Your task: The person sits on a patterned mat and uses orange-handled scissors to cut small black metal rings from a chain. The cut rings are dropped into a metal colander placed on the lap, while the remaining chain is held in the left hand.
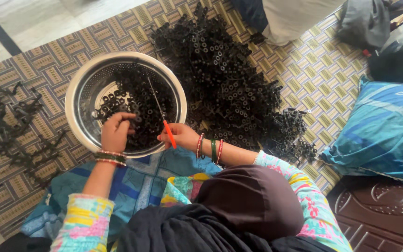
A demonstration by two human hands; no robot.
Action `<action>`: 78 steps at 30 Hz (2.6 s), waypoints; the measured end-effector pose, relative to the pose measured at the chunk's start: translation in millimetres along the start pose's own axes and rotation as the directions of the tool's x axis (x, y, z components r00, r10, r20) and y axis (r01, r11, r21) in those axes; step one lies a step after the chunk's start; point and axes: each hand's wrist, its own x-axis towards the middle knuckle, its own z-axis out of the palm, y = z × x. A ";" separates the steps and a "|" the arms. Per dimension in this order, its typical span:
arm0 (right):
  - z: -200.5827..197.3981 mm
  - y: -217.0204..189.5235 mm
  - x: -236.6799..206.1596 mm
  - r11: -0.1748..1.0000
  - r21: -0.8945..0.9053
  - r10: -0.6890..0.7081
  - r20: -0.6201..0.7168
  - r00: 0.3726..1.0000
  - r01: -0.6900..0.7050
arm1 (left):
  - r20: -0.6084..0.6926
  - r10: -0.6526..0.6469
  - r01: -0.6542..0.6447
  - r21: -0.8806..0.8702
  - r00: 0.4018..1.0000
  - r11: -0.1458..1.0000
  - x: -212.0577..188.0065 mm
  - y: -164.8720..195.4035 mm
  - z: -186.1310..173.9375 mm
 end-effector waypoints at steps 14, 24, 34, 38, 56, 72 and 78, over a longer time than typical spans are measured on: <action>4.0 -9.1 -3.9 0.999 -0.038 -0.011 -0.051 0.999 0.009 | 0.016 -0.219 0.196 -0.514 0.976 0.835 -25.2 -11.5 7.2; 2.2 -2.4 -4.1 0.990 -0.142 -0.001 -0.078 0.997 -0.010 | 0.058 -0.219 0.208 -0.617 0.974 0.759 -21.1 -19.8 3.5; -3.6 -0.4 -10.7 0.945 -0.326 -0.006 -0.016 1.000 0.001 | 0.018 -0.218 0.182 -0.617 0.976 0.765 -16.4 -14.1 6.3; -3.2 -6.1 -13.3 0.622 -0.783 -0.011 0.009 1.000 0.014 | 0.005 -0.152 0.126 -0.587 0.988 0.800 -14.0 -14.4 4.7; -0.3 3.8 -11.6 0.555 -0.832 -0.044 -0.043 0.998 -0.012 | 0.092 -0.116 0.142 -0.381 0.989 0.913 -16.4 -15.1 6.6; 3.9 -4.2 -15.7 0.626 -0.779 0.019 -0.036 0.999 -0.040 | 0.226 -0.174 0.249 -0.369 0.958 0.895 -18.0 -19.3 4.0; 1.3 -0.7 -10.7 0.658 -0.752 0.013 -0.021 1.000 -0.024 | 0.236 -0.156 0.229 -0.321 0.959 0.919 -17.2 -14.5 2.3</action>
